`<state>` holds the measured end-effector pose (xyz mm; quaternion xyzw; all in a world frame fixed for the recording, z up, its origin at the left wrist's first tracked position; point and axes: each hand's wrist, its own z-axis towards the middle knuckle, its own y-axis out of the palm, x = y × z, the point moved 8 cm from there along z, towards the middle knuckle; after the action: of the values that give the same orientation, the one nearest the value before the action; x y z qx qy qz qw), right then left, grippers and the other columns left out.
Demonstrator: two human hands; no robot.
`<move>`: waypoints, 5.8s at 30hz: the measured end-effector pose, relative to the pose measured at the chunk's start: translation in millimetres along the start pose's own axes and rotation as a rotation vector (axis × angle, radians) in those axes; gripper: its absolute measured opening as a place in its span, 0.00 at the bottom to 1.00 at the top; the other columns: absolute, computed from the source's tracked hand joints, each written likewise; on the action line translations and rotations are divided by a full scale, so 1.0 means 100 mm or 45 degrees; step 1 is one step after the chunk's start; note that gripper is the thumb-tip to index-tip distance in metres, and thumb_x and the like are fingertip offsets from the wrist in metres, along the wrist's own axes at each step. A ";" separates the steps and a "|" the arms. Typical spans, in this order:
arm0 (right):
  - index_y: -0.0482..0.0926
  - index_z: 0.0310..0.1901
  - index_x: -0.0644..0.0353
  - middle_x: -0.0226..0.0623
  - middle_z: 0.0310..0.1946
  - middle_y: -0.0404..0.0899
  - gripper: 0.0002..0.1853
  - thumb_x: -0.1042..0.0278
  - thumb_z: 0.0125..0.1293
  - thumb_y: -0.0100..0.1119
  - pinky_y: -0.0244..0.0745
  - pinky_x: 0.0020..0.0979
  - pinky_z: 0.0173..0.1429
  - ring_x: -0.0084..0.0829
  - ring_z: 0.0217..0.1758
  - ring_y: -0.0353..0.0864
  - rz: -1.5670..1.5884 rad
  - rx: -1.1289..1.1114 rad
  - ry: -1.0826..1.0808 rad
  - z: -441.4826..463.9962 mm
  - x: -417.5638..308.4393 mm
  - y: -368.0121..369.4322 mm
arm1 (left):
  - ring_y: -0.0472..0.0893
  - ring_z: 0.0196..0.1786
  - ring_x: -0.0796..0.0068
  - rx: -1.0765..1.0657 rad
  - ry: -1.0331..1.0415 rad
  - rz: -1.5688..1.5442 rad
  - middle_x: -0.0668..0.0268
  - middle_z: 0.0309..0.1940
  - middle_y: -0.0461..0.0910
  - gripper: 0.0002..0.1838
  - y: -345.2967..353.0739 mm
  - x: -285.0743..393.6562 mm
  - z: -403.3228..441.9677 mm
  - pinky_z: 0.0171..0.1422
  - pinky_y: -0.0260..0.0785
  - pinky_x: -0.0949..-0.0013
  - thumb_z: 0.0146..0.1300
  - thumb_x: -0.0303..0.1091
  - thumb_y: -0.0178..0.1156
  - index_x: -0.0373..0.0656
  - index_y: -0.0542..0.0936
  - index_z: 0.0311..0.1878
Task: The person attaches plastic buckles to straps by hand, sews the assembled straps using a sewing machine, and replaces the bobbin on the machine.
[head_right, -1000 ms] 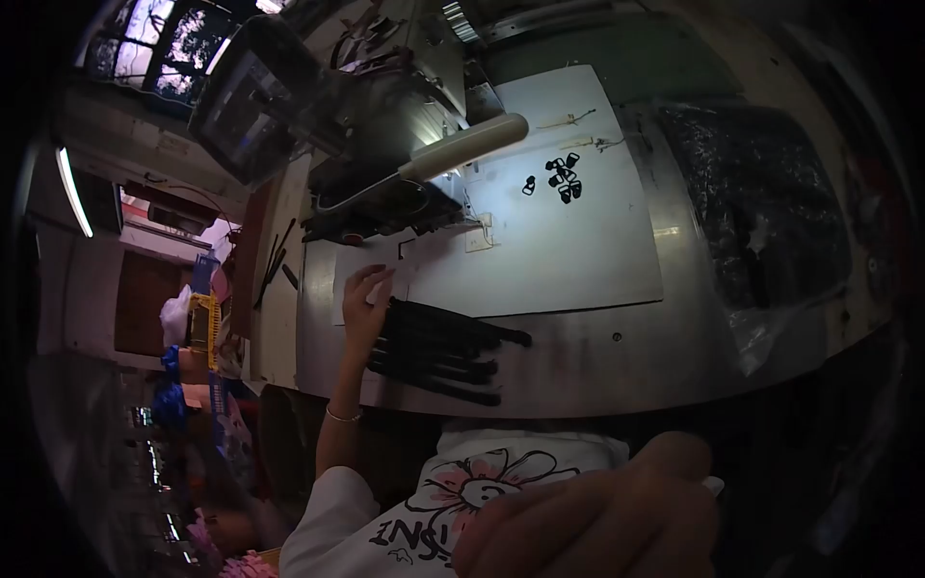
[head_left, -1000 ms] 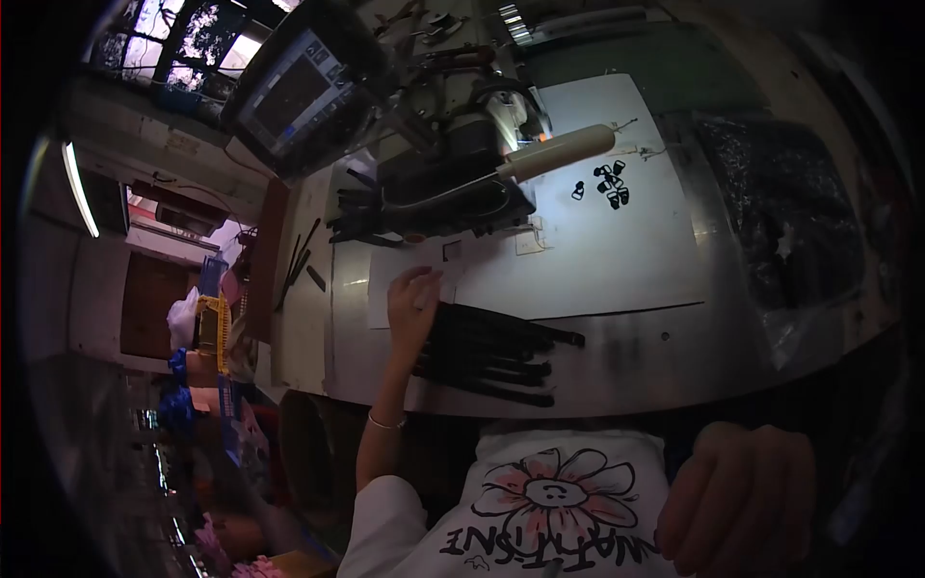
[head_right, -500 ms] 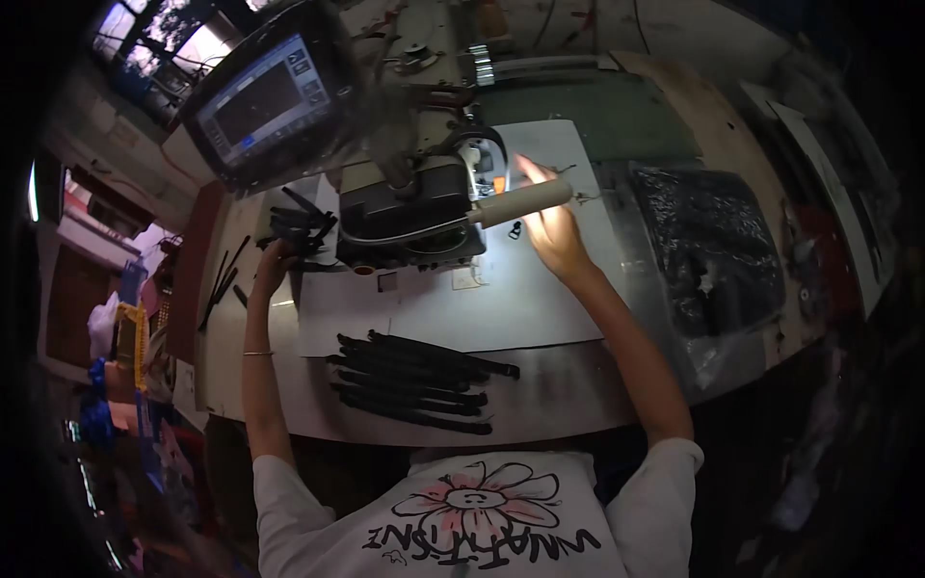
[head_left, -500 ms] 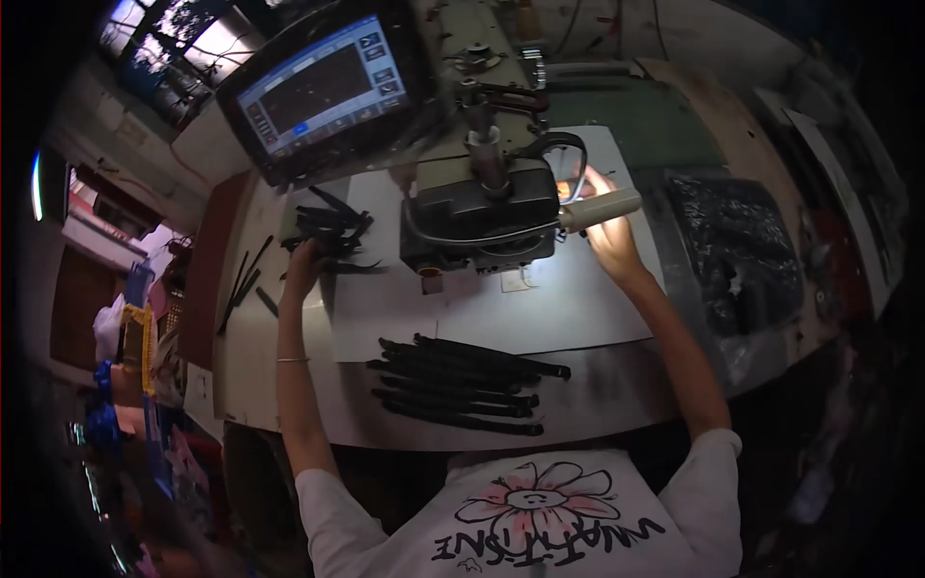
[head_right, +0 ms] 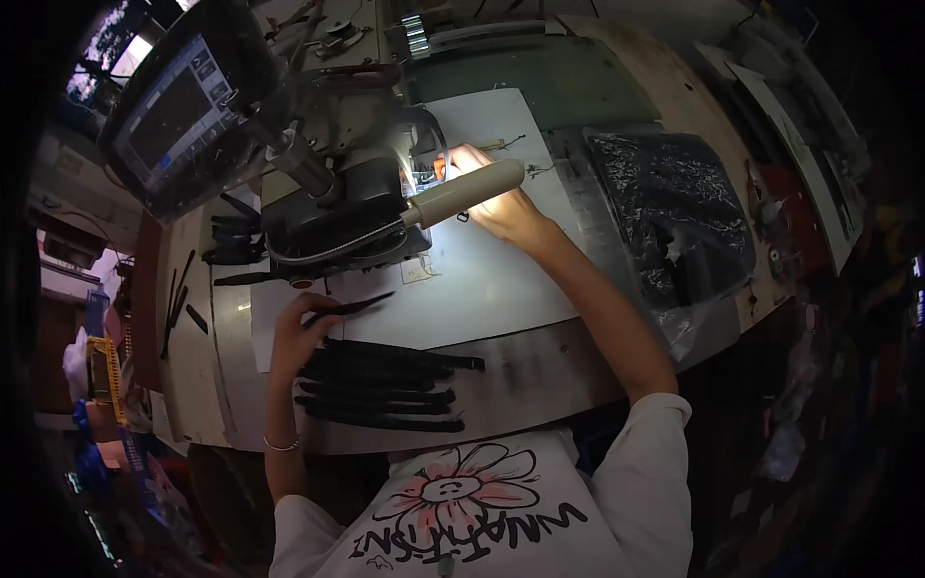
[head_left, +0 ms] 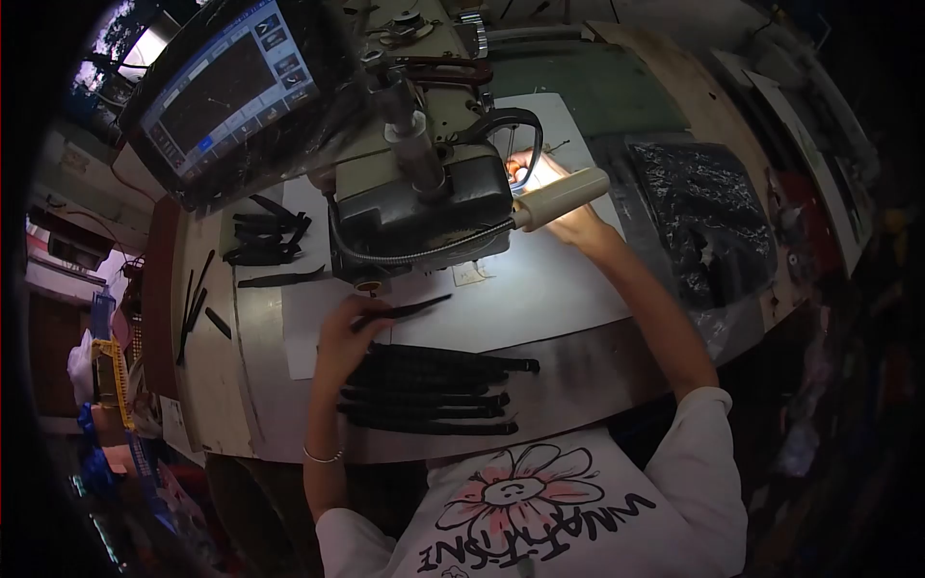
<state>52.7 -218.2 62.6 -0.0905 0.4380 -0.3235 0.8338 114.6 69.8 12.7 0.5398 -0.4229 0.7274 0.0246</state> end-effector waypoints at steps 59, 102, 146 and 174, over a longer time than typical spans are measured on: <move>0.76 0.35 0.65 0.28 0.26 0.77 0.06 0.72 0.59 0.61 0.68 0.17 0.30 0.14 0.26 0.74 0.938 -0.445 1.087 -1.42 -0.32 0.72 | 0.70 0.20 0.89 -0.023 -0.360 -0.680 0.73 0.19 0.74 0.10 0.96 0.26 -0.27 0.24 0.62 0.83 0.59 0.31 0.61 0.37 0.75 0.26; 0.74 0.29 0.65 0.40 0.35 0.75 0.05 0.75 0.52 0.60 0.71 0.31 0.40 0.37 0.35 0.76 0.262 -0.747 0.292 -0.74 -0.60 0.92 | 0.77 0.32 0.76 -0.216 -0.131 0.027 0.63 0.29 0.79 0.13 0.42 0.19 0.09 0.39 0.67 0.75 0.48 0.33 0.67 0.37 0.82 0.37; 0.74 0.24 0.61 0.38 0.32 0.74 0.05 0.76 0.44 0.61 0.66 0.37 0.47 0.41 0.41 0.69 0.344 -0.389 0.089 -0.76 -0.52 1.74 | 0.78 0.31 0.80 0.056 -0.448 0.025 0.63 0.26 0.81 0.07 -0.22 -0.65 -0.19 0.39 0.68 0.76 0.51 0.27 0.64 0.33 0.81 0.32; 0.73 0.26 0.65 0.34 0.17 0.75 0.06 0.74 0.53 0.61 0.70 0.22 0.26 0.20 0.20 0.75 -0.017 -0.072 0.743 -1.08 -0.30 0.30 | 0.77 0.28 0.75 0.020 0.227 0.050 0.66 0.24 0.81 0.07 1.06 0.44 0.23 0.40 0.64 0.74 0.52 0.34 0.65 0.40 0.82 0.29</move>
<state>-31.2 -161.9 4.8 -0.0198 0.6675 -0.3290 0.6677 62.0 -31.7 -13.3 0.4647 -0.4237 0.7763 0.0435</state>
